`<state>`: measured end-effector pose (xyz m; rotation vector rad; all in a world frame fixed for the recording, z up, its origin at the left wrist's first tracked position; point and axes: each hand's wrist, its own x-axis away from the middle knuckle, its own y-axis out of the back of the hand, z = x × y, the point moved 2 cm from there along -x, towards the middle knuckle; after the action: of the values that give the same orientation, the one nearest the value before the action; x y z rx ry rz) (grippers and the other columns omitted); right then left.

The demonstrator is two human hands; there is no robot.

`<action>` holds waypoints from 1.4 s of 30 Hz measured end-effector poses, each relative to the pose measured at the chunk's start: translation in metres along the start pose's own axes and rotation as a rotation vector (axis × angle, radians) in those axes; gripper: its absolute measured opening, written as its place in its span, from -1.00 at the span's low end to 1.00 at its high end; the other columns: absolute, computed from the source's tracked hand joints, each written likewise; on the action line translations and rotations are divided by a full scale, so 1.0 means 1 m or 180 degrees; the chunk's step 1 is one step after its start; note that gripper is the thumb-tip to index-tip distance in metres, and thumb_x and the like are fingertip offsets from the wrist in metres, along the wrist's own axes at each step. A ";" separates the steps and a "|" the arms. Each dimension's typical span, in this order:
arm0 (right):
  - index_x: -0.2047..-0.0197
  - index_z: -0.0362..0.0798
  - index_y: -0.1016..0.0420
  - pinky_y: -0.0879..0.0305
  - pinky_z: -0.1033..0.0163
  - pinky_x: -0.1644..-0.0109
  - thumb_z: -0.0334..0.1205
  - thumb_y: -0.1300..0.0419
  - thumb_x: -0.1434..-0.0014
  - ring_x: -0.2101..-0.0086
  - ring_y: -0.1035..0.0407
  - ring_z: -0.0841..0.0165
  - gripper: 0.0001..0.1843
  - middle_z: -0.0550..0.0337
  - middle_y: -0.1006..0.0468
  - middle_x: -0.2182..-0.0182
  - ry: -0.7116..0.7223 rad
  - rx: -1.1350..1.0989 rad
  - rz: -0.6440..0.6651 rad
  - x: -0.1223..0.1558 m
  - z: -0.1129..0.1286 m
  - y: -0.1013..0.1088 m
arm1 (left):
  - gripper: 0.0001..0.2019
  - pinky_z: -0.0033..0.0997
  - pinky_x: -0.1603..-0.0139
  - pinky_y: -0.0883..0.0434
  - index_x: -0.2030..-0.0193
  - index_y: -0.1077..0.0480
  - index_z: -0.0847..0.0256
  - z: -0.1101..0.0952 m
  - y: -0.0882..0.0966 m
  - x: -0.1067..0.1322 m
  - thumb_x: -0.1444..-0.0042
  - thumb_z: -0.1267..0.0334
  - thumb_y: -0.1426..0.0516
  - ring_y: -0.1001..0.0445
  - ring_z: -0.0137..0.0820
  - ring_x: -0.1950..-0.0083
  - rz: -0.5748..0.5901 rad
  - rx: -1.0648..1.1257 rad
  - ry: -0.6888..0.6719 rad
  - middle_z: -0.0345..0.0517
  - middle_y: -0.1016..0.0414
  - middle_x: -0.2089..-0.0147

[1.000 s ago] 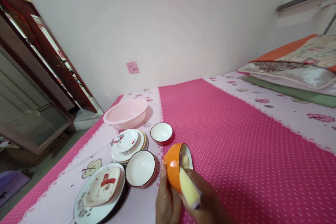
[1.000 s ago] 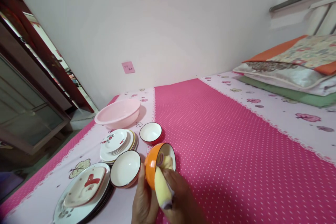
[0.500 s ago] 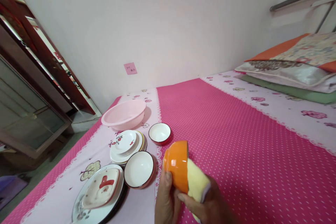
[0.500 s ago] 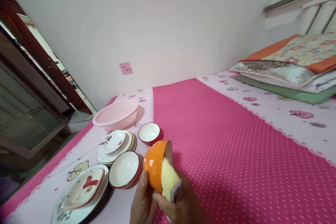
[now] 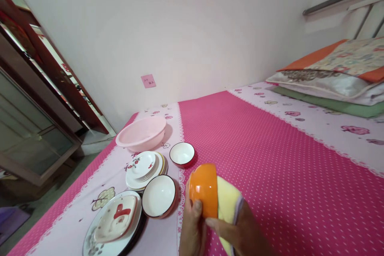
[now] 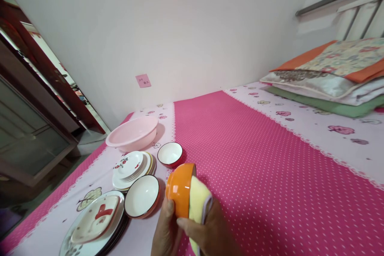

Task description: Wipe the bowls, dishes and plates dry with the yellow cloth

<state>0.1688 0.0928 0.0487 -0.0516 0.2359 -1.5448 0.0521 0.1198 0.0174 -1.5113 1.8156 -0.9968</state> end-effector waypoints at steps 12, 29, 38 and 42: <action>0.00 -0.07 -0.61 -0.60 0.17 0.10 -0.20 -0.32 -0.16 0.19 -0.63 0.11 -0.67 0.00 -0.71 0.18 0.0449 0.0662 -0.0140 -0.008 -0.009 0.002 | -0.64 0.00 -0.52 -0.19 -0.20 -0.59 0.06 -0.004 0.003 -0.004 -0.30 0.10 -0.26 -0.38 -0.06 -0.43 0.0072 0.0112 0.0238 0.05 -0.58 -0.27; 0.00 -0.05 -0.59 -0.58 0.10 0.09 -0.16 -0.29 -0.24 0.18 -0.60 0.10 -0.71 -0.01 -0.69 0.17 0.0442 0.0784 -0.0050 -0.009 -0.004 0.005 | -0.56 -0.03 -0.42 -0.34 -0.13 -0.62 0.18 -0.004 -0.011 -0.008 -0.30 -0.07 -0.22 -0.52 -0.05 -0.30 -0.0143 0.0496 0.0457 0.13 -0.65 -0.17; 0.03 0.01 -0.60 -0.53 0.07 -0.07 -0.23 -0.33 -0.14 0.11 -0.58 0.10 -0.70 0.04 -0.69 0.14 0.0583 0.0935 0.0435 -0.006 -0.009 -0.010 | -0.56 -0.11 -0.33 -0.43 -0.04 -0.67 0.15 -0.003 -0.005 -0.010 -0.39 -0.08 -0.08 -0.69 -0.16 0.00 -0.0634 0.0954 0.0362 0.05 -0.74 0.06; 0.14 0.02 -0.62 -0.51 0.03 -0.06 -0.24 -0.26 -0.22 0.15 -0.54 0.14 -0.85 0.06 -0.64 0.20 0.0965 0.1262 0.0498 -0.009 -0.020 -0.006 | -0.55 -0.23 -0.30 -0.45 -0.04 -0.67 0.18 -0.007 -0.011 -0.009 -0.45 -0.03 -0.02 -0.70 -0.25 0.04 -0.0697 0.1096 0.0335 0.05 -0.74 0.06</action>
<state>0.1588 0.1038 0.0313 0.5050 0.1640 -1.4144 0.0544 0.1293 0.0302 -1.4821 1.4702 -1.4364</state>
